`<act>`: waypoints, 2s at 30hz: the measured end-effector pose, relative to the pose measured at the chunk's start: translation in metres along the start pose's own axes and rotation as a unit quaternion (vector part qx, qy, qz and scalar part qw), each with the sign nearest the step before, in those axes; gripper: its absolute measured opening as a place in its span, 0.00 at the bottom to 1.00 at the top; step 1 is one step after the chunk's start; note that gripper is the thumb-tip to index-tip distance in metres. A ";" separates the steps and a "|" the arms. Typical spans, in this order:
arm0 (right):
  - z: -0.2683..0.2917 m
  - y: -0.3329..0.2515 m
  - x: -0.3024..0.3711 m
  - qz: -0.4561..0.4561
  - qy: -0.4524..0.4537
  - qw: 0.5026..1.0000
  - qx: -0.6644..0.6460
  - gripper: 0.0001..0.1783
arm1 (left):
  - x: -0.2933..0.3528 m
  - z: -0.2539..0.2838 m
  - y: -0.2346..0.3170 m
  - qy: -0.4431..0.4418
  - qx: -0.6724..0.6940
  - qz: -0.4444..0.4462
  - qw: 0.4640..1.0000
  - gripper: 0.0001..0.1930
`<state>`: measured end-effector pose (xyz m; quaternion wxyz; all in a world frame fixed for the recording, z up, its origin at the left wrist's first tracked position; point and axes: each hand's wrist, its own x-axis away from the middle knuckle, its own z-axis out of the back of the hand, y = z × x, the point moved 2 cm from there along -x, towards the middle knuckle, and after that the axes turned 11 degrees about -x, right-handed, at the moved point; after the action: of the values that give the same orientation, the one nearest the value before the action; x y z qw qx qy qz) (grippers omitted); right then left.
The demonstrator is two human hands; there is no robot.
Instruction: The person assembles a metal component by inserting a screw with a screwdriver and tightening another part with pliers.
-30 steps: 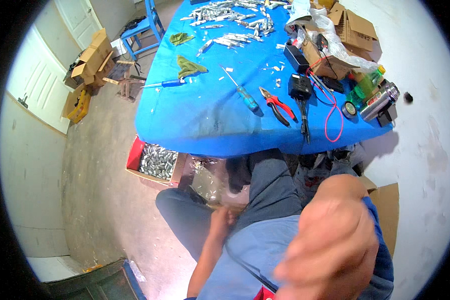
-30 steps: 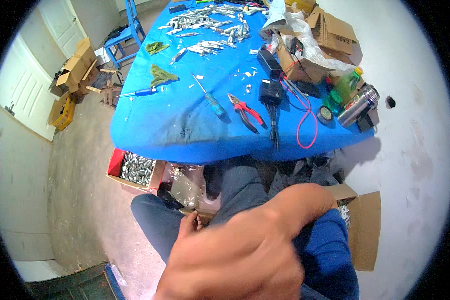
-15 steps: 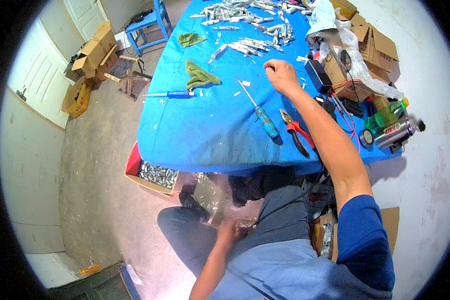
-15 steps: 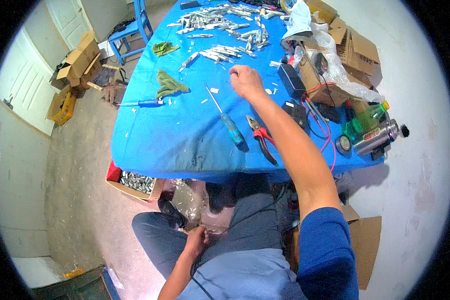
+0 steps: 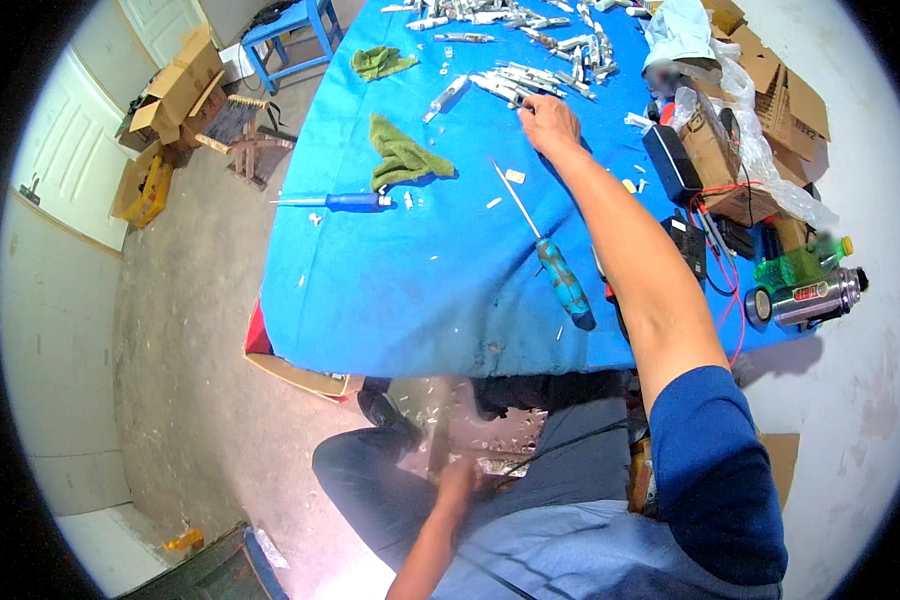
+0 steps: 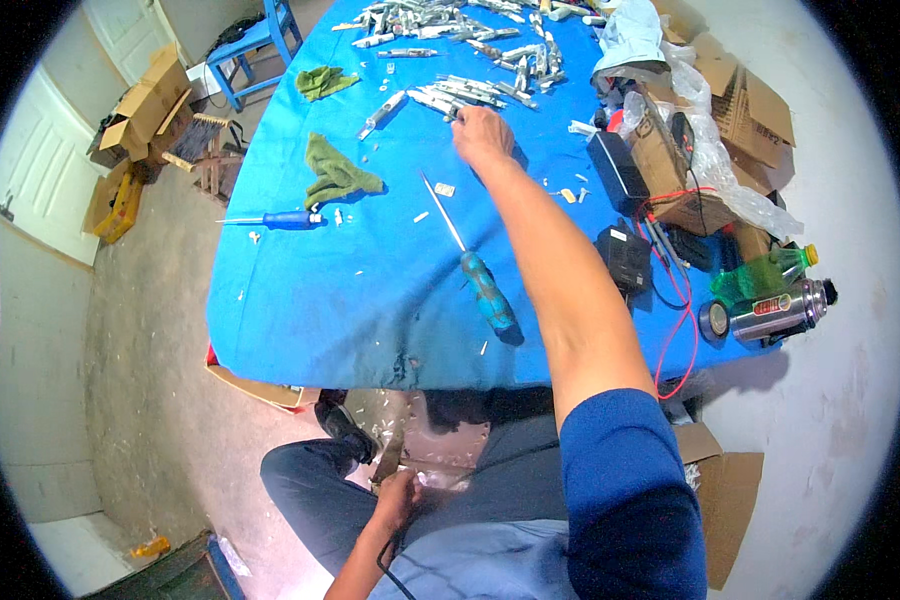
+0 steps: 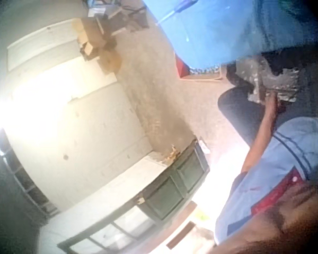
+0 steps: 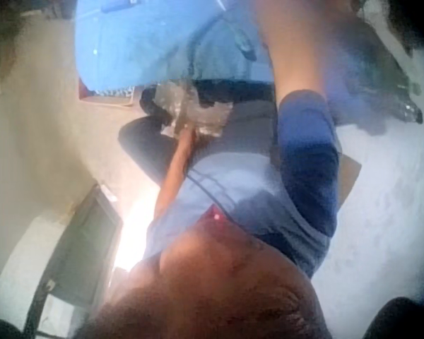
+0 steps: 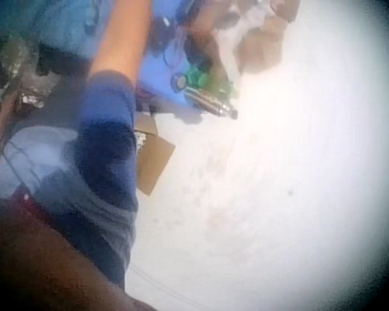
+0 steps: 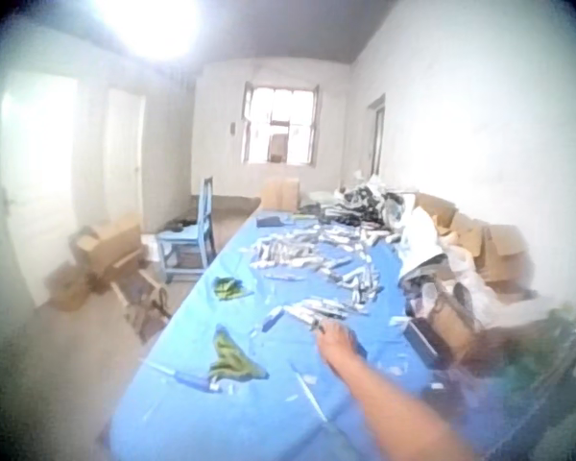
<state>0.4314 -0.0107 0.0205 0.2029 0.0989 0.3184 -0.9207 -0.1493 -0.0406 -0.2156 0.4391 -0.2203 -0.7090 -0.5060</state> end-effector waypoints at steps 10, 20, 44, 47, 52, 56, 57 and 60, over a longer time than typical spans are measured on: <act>0.002 0.031 -0.025 -0.029 0.013 0.990 -0.137 0.11 | -0.027 0.005 -0.024 0.015 -0.076 -0.122 0.989 0.10; 0.108 -0.014 0.101 0.031 -0.123 0.908 -0.400 0.08 | -0.044 0.011 -0.037 0.022 -0.069 -0.227 0.971 0.11; 0.152 -0.028 0.355 -0.015 -0.418 0.722 -0.552 0.05 | 0.149 -0.033 0.158 -0.228 0.103 -0.201 0.947 0.24; 0.151 -0.023 0.355 -0.044 -0.412 0.702 -0.579 0.05 | 0.151 -0.035 0.155 -0.237 0.090 -0.215 0.943 0.25; 0.148 -0.023 0.358 -0.084 -0.376 0.697 -0.605 0.07 | 0.156 -0.042 0.158 -0.230 0.085 -0.222 0.944 0.27; 0.142 -0.020 0.363 -0.124 -0.340 0.695 -0.621 0.09 | 0.154 -0.046 0.156 -0.239 0.078 -0.199 0.947 0.28; 0.141 -0.021 0.365 -0.137 -0.336 0.696 -0.620 0.10 | 0.154 -0.048 0.156 -0.239 0.074 -0.196 0.948 0.28; 0.138 -0.019 0.366 -0.154 -0.327 0.697 -0.619 0.10 | 0.152 -0.049 0.159 -0.237 0.073 -0.189 0.950 0.28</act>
<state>0.0872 -0.1971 0.0242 0.1654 -0.4069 0.7406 -0.5084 -0.0882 -0.0431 0.0015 0.1699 -0.1631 -0.8561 -0.4600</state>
